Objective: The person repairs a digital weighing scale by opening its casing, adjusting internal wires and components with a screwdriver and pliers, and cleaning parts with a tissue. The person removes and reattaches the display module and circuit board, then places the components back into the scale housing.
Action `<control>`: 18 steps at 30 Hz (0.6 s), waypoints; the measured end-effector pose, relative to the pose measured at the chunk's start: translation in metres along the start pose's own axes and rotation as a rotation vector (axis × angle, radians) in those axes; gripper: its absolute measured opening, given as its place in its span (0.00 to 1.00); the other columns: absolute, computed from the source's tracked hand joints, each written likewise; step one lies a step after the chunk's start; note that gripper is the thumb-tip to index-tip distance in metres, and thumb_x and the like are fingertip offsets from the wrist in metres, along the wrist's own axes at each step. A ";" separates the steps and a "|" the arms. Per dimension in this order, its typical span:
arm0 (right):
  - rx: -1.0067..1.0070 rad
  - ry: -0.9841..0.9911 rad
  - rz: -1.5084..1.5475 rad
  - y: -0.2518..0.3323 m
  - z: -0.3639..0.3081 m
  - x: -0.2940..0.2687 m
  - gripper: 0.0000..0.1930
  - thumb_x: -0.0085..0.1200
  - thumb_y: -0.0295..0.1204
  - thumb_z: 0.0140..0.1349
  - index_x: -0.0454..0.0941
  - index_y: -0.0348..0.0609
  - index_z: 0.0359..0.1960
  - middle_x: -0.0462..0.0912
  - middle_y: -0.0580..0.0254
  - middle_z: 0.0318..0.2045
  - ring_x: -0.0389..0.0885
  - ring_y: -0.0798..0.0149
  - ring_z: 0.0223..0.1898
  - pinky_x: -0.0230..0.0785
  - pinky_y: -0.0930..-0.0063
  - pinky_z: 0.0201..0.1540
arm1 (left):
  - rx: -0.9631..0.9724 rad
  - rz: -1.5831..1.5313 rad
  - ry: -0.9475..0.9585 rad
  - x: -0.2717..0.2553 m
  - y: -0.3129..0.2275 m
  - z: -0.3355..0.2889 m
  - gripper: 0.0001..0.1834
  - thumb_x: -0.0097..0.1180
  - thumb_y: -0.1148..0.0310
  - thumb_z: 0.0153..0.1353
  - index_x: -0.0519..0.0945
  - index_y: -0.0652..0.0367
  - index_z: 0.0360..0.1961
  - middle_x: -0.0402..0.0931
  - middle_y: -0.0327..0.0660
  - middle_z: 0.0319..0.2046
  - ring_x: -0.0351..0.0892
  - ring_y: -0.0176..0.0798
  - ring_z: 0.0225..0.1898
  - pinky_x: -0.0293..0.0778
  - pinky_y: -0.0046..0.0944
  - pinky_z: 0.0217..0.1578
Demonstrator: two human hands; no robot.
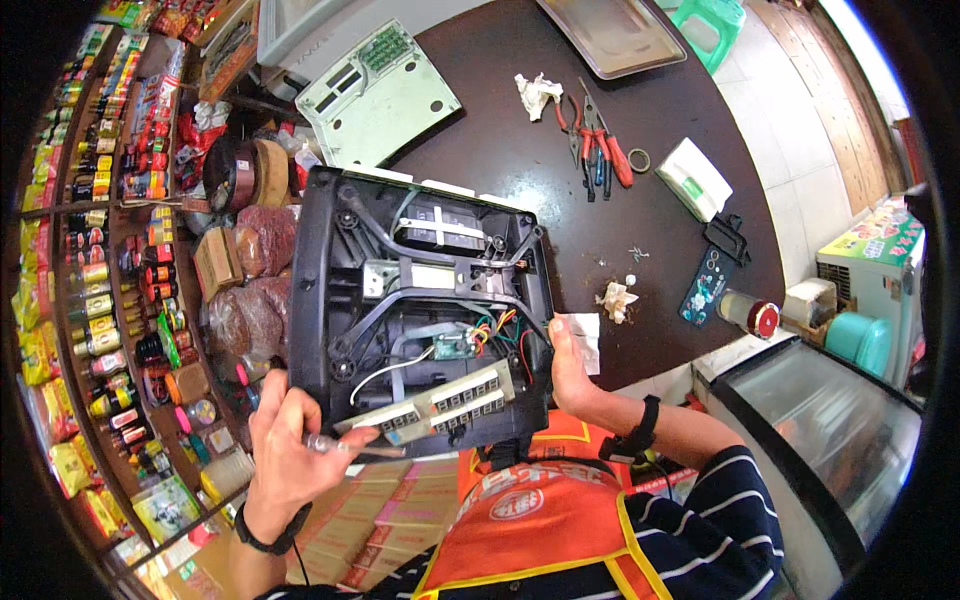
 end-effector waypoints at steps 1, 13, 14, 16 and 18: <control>0.151 -0.039 -0.021 -0.007 0.007 -0.004 0.41 0.47 0.63 0.81 0.71 0.37 0.76 0.81 0.53 0.68 0.76 0.56 0.67 0.65 0.58 0.75 | -0.006 -0.028 -0.011 0.007 0.005 0.003 0.35 0.90 0.63 0.41 0.66 0.57 0.27 0.63 0.47 0.29 0.66 0.57 0.31 0.67 0.53 0.33; -0.200 -0.119 -0.357 0.057 0.057 -0.030 0.25 0.55 0.33 0.83 0.70 0.35 0.75 0.83 0.61 0.59 0.78 0.67 0.60 0.70 0.68 0.68 | -0.047 -0.413 -0.198 0.205 0.111 -0.028 0.34 0.92 0.67 0.44 0.69 0.56 0.33 0.65 0.42 0.34 0.67 0.47 0.32 0.67 0.47 0.32; -0.246 -0.039 -0.395 0.067 0.067 -0.033 0.25 0.55 0.32 0.83 0.70 0.34 0.76 0.83 0.61 0.61 0.78 0.67 0.61 0.69 0.68 0.69 | -0.033 -0.465 -0.233 0.226 0.117 -0.022 0.34 0.92 0.68 0.44 0.69 0.56 0.33 0.65 0.42 0.34 0.67 0.47 0.32 0.67 0.47 0.32; -0.336 -0.033 -0.449 0.083 0.090 -0.039 0.25 0.55 0.32 0.82 0.70 0.34 0.75 0.83 0.62 0.60 0.78 0.67 0.60 0.70 0.68 0.69 | -0.069 -0.466 -0.263 0.267 0.128 -0.004 0.35 0.92 0.65 0.44 0.69 0.56 0.36 0.65 0.45 0.36 0.68 0.49 0.34 0.68 0.48 0.33; -0.342 -0.101 -0.505 0.087 0.110 -0.046 0.26 0.59 0.31 0.80 0.71 0.33 0.74 0.85 0.60 0.58 0.81 0.66 0.58 0.73 0.67 0.66 | -0.061 -0.532 -0.292 0.295 0.133 0.020 0.36 0.92 0.64 0.45 0.69 0.57 0.37 0.65 0.47 0.38 0.69 0.51 0.36 0.69 0.48 0.34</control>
Point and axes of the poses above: each hand's wrist, its own z-axis towards the middle knuckle, its own x-axis out of the palm, y = z × x, the point moved 8 cm from there along z, towards the middle knuckle
